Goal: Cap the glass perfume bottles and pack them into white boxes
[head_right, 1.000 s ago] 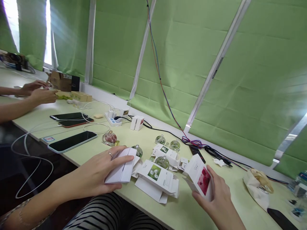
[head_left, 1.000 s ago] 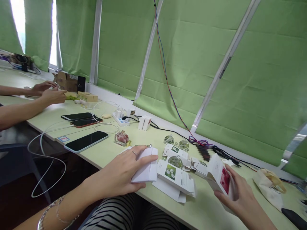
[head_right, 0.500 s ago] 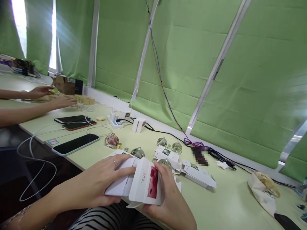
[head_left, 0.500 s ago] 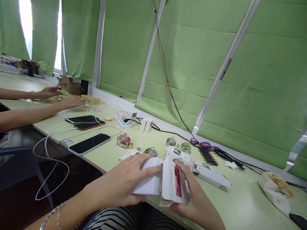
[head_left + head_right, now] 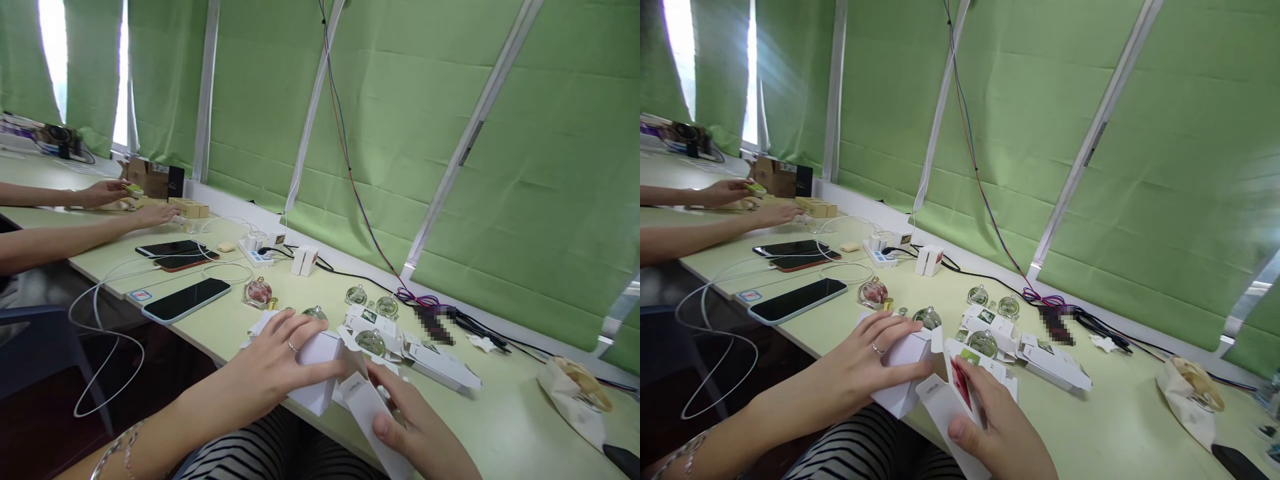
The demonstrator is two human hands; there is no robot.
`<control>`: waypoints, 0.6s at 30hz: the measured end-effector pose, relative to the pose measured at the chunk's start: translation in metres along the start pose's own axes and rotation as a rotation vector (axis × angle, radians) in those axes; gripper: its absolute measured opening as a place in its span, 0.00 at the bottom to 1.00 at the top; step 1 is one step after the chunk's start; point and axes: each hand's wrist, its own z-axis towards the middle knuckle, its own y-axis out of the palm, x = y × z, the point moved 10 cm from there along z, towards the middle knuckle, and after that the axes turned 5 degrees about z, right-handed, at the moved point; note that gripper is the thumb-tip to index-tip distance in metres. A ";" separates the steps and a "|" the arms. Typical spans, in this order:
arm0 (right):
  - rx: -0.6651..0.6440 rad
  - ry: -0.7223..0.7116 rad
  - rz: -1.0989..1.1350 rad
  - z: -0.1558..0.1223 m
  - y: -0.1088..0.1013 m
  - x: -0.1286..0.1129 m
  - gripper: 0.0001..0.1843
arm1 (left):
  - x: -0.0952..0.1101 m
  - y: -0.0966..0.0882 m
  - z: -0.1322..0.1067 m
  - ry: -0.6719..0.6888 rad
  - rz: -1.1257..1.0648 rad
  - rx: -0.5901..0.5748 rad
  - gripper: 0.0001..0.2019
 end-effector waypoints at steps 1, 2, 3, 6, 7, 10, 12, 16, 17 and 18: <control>-0.023 0.009 0.030 0.000 0.002 -0.002 0.38 | 0.001 -0.003 0.000 0.015 0.020 0.017 0.35; -0.049 0.017 0.061 0.000 0.003 -0.004 0.38 | 0.002 -0.005 0.001 0.041 0.040 0.023 0.35; -0.079 0.021 0.096 0.000 0.006 -0.006 0.38 | 0.004 -0.007 0.002 0.085 0.059 0.018 0.34; -0.202 0.007 0.243 0.001 0.017 -0.012 0.35 | 0.011 -0.010 0.010 0.252 0.104 -0.047 0.32; -0.246 0.005 0.310 0.001 0.022 -0.011 0.34 | 0.012 -0.012 0.014 0.296 0.107 -0.070 0.31; -0.295 0.057 0.612 0.002 0.035 0.006 0.37 | 0.013 -0.020 0.030 0.395 0.065 -0.123 0.30; -0.216 0.178 0.867 0.004 0.039 0.031 0.38 | 0.015 -0.027 0.037 0.449 0.044 -0.140 0.30; -0.142 0.294 1.019 0.007 0.049 0.059 0.37 | 0.015 -0.037 0.041 0.498 0.008 -0.112 0.28; -0.145 0.287 1.031 0.008 0.051 0.059 0.37 | 0.015 -0.038 0.040 0.494 -0.019 -0.115 0.29; -0.154 0.284 1.044 0.009 0.052 0.057 0.36 | 0.014 -0.037 0.039 0.485 -0.048 -0.132 0.30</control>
